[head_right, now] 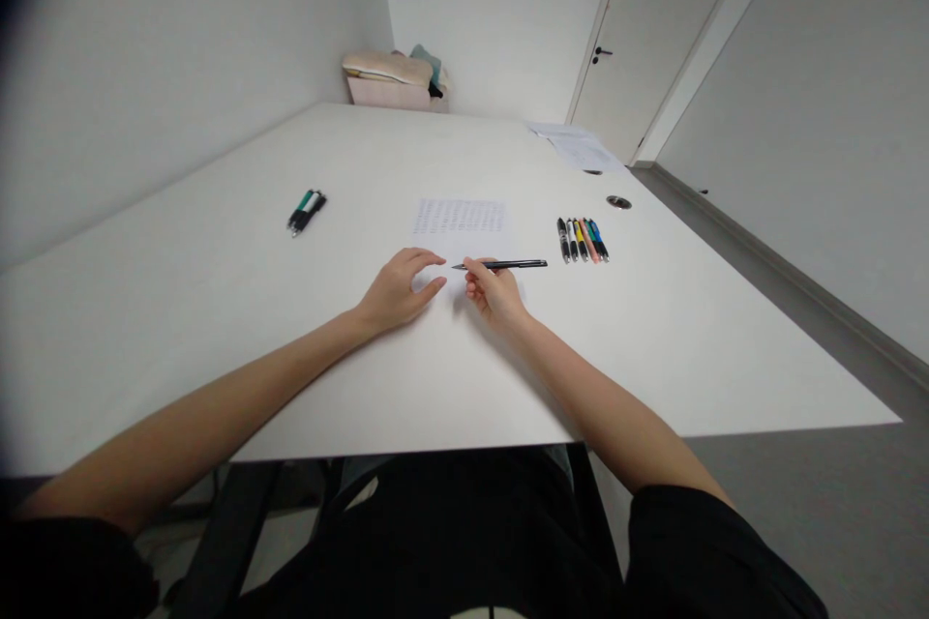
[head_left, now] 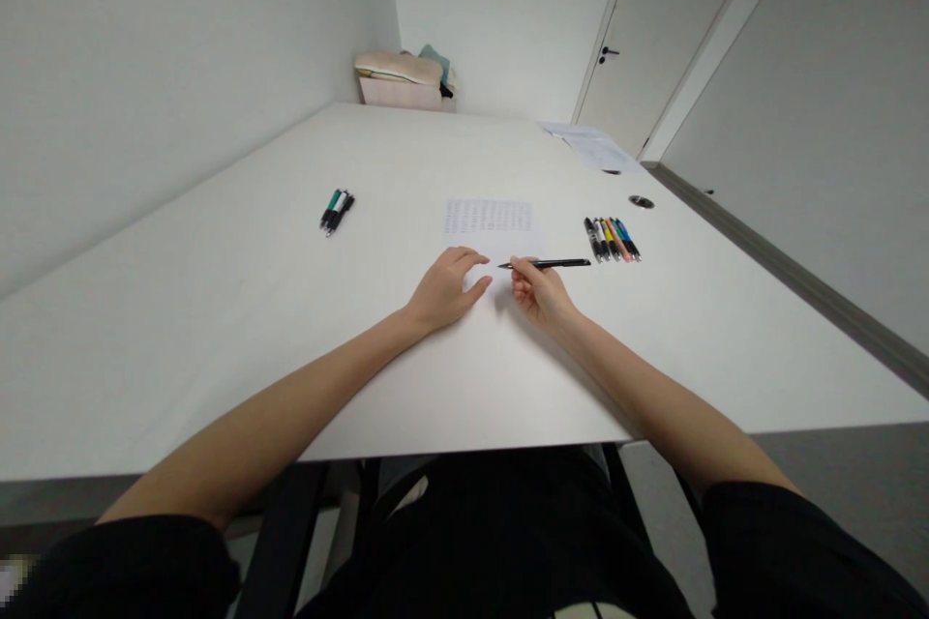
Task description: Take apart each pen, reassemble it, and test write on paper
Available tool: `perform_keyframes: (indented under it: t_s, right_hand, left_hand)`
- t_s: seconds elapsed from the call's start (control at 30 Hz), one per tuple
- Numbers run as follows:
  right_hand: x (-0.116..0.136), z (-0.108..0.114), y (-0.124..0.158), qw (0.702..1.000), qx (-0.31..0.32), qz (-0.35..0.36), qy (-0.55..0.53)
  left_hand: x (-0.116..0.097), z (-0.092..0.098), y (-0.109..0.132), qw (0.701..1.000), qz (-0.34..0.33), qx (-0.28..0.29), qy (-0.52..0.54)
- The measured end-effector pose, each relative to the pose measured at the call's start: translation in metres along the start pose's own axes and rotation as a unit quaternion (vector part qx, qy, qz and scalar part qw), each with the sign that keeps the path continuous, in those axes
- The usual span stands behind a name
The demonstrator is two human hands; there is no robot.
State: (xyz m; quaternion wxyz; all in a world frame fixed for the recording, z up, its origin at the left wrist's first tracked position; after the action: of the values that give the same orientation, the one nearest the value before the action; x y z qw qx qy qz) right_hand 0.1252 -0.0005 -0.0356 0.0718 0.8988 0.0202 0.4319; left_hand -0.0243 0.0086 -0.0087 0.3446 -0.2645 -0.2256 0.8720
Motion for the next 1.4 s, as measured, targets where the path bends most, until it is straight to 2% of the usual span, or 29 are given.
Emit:
perform_keyframes:
  t_s: [0.13,0.27,0.47,0.67,0.77,0.9,0.97,1.03,1.23,1.3,1.4]
  right_hand:
    - [-0.003,-0.004,0.003,1.0,0.013,-0.002,0.011]
    - [-0.005,-0.005,0.004,0.999,0.022,0.005,0.026]
    - [-0.005,-0.004,0.001,0.999,-0.008,0.012,0.033]
    - [0.012,0.003,-0.003,0.992,-0.081,-0.002,-0.098]
    - [0.023,0.005,-0.004,0.982,-0.068,0.005,-0.176]
    - [0.031,0.006,-0.004,0.979,-0.031,0.019,-0.198]
    - [0.033,0.005,-0.004,0.98,-0.006,0.035,-0.196]
    - [0.035,0.005,-0.005,0.979,0.016,0.047,-0.198]
    - [0.039,0.008,-0.006,0.982,0.022,0.07,-0.177]
    - [0.04,0.01,-0.007,0.982,0.018,0.08,-0.17]
    - [0.041,0.013,-0.009,0.982,0.007,0.089,-0.167]
  left_hand:
    - [-0.011,-0.001,-0.001,0.999,0.003,-0.039,0.038]
    - [-0.013,-0.004,-0.002,0.996,0.004,-0.061,0.061]
    - [-0.012,-0.004,-0.004,0.99,0.083,-0.054,0.103]
    - [-0.008,-0.008,-0.003,0.959,0.206,-0.032,0.19]
    - [-0.003,-0.014,-0.002,0.94,0.248,-0.023,0.231]
    - [-0.001,-0.022,-0.001,0.913,0.288,-0.009,0.291]
    - [-0.003,-0.026,0.0,0.89,0.312,0.003,0.332]
    - [-0.006,-0.03,0.002,0.854,0.345,0.017,0.389]
    - [-0.012,-0.04,0.006,0.692,0.448,0.056,0.564]
    - [-0.011,-0.041,0.007,0.66,0.455,0.072,0.593]
    - [-0.008,-0.041,0.007,0.639,0.456,0.096,0.612]
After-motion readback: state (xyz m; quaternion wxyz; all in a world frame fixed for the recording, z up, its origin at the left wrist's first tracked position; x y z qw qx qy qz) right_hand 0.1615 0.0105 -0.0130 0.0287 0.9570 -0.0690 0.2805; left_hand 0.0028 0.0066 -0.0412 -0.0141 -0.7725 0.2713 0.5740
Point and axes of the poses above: each hand's wrist, its own y-axis away from the middle knuckle, its own z-axis out of the back of the hand, x = y × z, the point moved 4 cm from there along -y, towards the middle knuckle, and after that the axes turned 6 degrees about -y, right-handed, at the moved point
